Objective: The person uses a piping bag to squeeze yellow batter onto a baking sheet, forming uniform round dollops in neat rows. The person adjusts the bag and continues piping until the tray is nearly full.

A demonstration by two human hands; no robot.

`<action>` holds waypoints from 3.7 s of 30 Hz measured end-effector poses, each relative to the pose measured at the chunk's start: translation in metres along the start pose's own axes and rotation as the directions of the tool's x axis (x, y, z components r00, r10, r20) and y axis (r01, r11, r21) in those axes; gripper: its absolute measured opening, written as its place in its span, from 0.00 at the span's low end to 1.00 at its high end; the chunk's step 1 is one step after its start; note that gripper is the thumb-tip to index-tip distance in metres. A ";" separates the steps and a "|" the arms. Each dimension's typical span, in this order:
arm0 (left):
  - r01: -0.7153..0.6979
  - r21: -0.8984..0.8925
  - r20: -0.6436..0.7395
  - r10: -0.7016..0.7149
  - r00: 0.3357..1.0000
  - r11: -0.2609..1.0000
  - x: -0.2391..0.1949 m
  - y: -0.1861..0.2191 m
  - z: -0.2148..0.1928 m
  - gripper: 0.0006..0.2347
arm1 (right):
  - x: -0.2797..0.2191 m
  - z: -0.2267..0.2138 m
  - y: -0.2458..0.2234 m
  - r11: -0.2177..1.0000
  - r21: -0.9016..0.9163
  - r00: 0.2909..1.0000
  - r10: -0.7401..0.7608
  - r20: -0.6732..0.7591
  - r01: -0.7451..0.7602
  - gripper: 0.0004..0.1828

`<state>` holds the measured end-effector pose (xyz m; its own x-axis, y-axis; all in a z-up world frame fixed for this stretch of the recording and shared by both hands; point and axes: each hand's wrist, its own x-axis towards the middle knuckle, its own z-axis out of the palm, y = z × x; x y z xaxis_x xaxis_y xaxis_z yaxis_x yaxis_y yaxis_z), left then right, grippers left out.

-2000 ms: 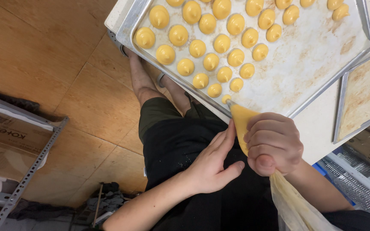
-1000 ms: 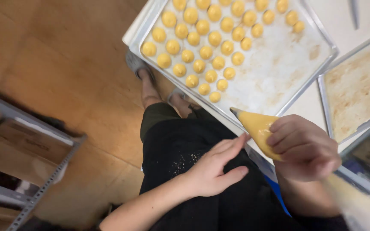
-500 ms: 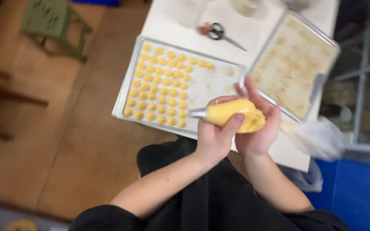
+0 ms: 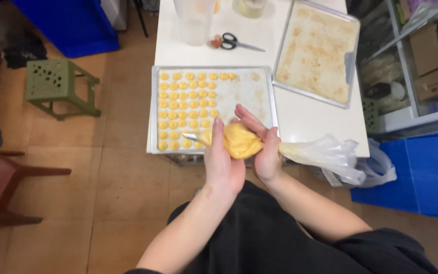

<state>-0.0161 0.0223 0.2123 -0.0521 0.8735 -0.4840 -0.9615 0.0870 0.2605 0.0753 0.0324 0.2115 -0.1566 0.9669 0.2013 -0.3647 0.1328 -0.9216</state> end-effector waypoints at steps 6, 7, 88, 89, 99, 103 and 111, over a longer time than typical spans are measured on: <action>-0.652 0.293 0.738 0.268 0.619 0.699 -0.006 0.022 -0.027 0.09 | -0.012 0.032 -0.015 0.662 0.562 0.802 0.597 0.004 -0.495 0.34; -0.740 0.366 0.839 0.143 0.524 0.565 -0.006 0.034 -0.030 0.08 | -0.013 0.033 -0.019 0.609 0.587 0.794 0.601 0.097 -0.533 0.32; 0.223 -0.124 0.033 -0.221 0.975 0.967 0.296 -0.088 -0.023 0.18 | 0.287 -0.158 0.169 0.848 -0.433 0.865 -0.056 0.499 0.305 0.37; 0.243 -0.187 0.035 -0.241 0.970 0.952 0.301 -0.086 -0.026 0.18 | 0.290 -0.156 0.172 0.835 -0.441 0.850 -0.057 0.524 0.328 0.37; 0.312 -0.348 0.034 -0.321 0.946 0.884 0.321 -0.070 -0.038 0.20 | 0.310 -0.133 0.194 0.738 -0.487 0.720 0.003 0.694 0.466 0.33; 0.330 -0.362 0.012 -0.349 0.937 0.872 0.325 -0.068 -0.043 0.21 | 0.314 -0.130 0.202 0.706 -0.501 0.680 0.036 0.732 0.501 0.32; 0.318 -0.357 0.017 -0.334 0.942 0.878 0.330 -0.070 -0.048 0.20 | 0.314 -0.130 0.208 0.689 -0.522 0.684 0.051 0.728 0.504 0.32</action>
<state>0.0215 0.2818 -0.0060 0.2765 0.8021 -0.5293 -0.9575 0.1829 -0.2231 0.0692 0.3921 0.0399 -0.7934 0.5099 0.3326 0.1488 0.6922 -0.7062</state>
